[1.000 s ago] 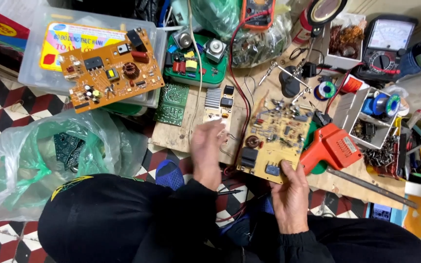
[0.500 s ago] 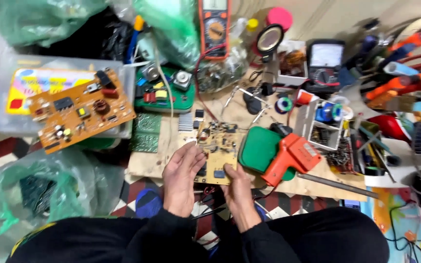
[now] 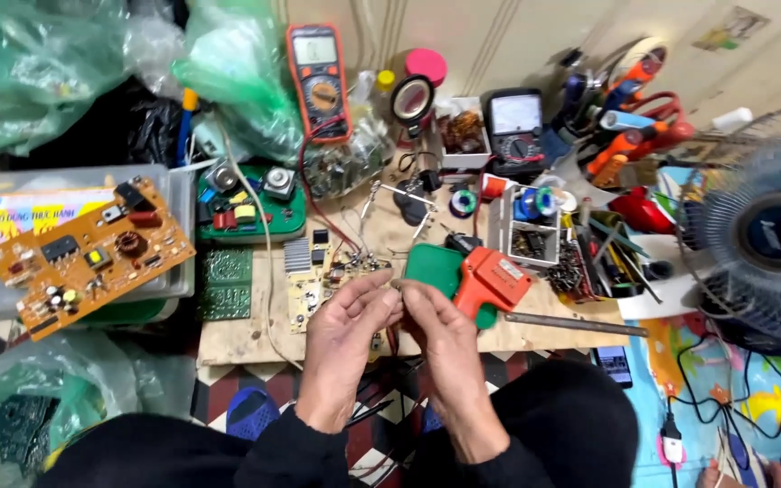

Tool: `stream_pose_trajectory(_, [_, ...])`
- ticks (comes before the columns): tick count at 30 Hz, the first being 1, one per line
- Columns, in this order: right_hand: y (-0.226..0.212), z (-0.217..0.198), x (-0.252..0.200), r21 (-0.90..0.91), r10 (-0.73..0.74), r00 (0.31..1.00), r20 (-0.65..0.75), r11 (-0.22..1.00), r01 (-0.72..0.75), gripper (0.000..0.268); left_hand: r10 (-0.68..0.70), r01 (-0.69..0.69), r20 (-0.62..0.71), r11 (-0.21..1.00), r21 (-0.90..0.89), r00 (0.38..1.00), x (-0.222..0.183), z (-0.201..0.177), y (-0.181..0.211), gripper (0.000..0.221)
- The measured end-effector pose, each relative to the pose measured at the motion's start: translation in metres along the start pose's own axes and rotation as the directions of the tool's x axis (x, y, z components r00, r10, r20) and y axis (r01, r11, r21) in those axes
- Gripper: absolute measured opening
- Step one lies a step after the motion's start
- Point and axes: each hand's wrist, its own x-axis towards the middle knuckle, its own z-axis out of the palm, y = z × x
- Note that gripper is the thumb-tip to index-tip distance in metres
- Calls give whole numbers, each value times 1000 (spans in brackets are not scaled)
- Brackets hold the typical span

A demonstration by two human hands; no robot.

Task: Inspecting various electronic circuit boards by picking them up, rotating them for visual examination, and using a magnifying glass.

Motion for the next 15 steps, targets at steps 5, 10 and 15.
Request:
stream_pose_trajectory(5, [-66, -5, -5, 19, -257, 945, 200, 966, 259, 27, 59, -100, 200, 975, 200, 978, -15, 40, 62, 53])
stream_pose_trajectory(10, [-113, -5, 19, -124, -343, 856, 386, 901, 417, 27, 28, -199, 336, 852, 484, 941, 3, 66, 129, 60])
stream_pose_trajectory(15, [-125, 7, 54, -60, -330, 850, 410, 920, 387, 26, 66, -317, 388, 709, 630, 919, 49, 80, 132, 52])
